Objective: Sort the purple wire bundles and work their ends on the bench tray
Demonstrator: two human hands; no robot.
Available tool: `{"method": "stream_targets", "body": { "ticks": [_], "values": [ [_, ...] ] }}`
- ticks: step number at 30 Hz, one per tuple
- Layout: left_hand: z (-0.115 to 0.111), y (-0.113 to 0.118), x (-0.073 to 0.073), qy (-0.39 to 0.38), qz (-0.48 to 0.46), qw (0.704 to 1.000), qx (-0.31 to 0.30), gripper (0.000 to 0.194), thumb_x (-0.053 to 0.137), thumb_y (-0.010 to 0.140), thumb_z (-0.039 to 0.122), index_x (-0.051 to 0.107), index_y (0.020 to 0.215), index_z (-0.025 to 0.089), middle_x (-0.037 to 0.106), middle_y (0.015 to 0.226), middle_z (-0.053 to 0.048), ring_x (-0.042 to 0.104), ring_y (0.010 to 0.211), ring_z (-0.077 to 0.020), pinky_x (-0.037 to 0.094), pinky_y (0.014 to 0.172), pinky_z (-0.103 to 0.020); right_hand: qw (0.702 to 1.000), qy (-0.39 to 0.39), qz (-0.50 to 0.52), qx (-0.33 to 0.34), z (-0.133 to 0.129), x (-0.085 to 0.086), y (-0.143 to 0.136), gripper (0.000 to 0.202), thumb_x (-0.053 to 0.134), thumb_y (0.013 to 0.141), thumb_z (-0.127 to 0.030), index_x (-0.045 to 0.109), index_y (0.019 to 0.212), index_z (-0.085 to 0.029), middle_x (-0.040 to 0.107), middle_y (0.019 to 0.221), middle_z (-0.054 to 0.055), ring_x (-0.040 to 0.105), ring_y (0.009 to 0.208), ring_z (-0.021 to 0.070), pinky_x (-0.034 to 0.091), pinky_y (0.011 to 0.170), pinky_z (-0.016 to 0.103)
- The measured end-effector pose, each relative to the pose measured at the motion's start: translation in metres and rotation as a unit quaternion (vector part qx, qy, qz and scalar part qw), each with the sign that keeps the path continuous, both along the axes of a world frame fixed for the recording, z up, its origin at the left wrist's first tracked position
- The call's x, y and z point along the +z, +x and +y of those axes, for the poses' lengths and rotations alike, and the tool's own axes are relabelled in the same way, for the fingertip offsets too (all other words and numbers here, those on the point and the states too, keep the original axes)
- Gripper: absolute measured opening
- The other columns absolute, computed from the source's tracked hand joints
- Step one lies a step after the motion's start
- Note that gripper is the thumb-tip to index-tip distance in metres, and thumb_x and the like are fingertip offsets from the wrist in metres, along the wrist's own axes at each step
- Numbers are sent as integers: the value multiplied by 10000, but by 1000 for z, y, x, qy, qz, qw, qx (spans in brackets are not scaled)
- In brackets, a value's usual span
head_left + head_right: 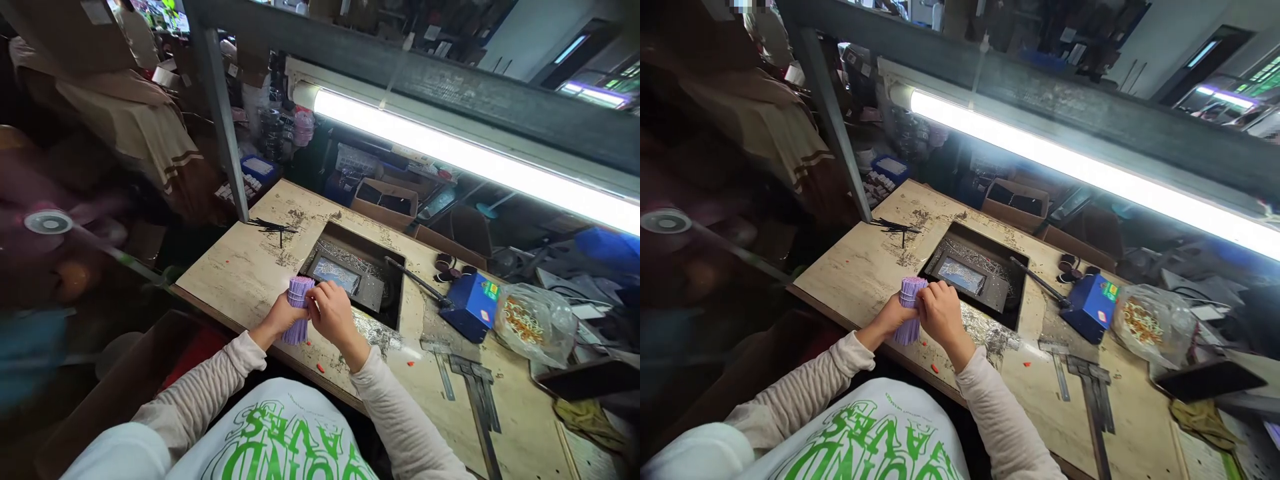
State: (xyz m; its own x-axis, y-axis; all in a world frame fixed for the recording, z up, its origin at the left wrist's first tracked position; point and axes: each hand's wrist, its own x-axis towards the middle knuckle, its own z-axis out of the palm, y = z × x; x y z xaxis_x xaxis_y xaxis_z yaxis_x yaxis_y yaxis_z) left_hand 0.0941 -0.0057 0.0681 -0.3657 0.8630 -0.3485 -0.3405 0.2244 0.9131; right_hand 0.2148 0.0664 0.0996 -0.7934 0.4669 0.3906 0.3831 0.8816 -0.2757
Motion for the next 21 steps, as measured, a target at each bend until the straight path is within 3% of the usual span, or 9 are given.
{"method": "stream_targets", "body": {
  "ticks": [3,8,10,14,16,18,21],
  "values": [
    [1,0,-1,-3,20,1000,-18,442,754,517,127,647,946,136,689,810,0,616,749,-166,467,747,-289,999,5,15,-31,2,-4,0,147,427,922,-232,546,853,-183,563,826,79,451,801,218,313,684,349],
    [5,1,0,-13,66,997,-39,479,744,503,98,642,970,120,675,793,-4,612,744,-172,467,728,-294,988,-56,132,-66,7,-4,0,163,367,947,-240,474,831,-201,532,815,64,456,800,212,336,709,350],
    [7,1,0,-1,68,997,-38,470,747,497,95,644,955,119,673,790,-3,605,731,-164,466,722,-289,984,-69,159,-49,7,-1,2,151,373,942,-235,467,828,-205,523,809,60,460,798,209,349,718,354],
    [10,2,-1,19,17,999,-20,425,764,483,110,647,891,125,673,768,-4,599,700,-151,473,695,-278,981,-98,157,53,3,1,12,98,430,911,-204,505,847,-204,538,816,56,485,816,205,389,739,359],
    [10,0,-4,10,-20,1000,12,399,778,478,128,641,853,126,668,733,-7,601,673,-151,479,664,-278,974,-144,171,41,1,-5,18,76,463,902,-220,537,909,-202,561,853,58,512,842,203,421,757,359],
    [10,-1,-7,-4,-45,997,60,393,796,462,140,634,820,126,659,695,-10,601,631,-153,482,624,-279,957,-217,188,-33,-4,-18,22,205,513,886,-282,529,1072,-199,584,967,80,547,908,216,455,771,367],
    [13,0,-13,-4,-52,992,112,388,818,470,199,623,798,127,654,685,-20,604,602,-160,491,592,-291,944,-293,125,-88,-22,-46,19,691,656,767,-378,353,1358,-188,549,1219,145,543,1088,288,476,841,425]
  ]
}}
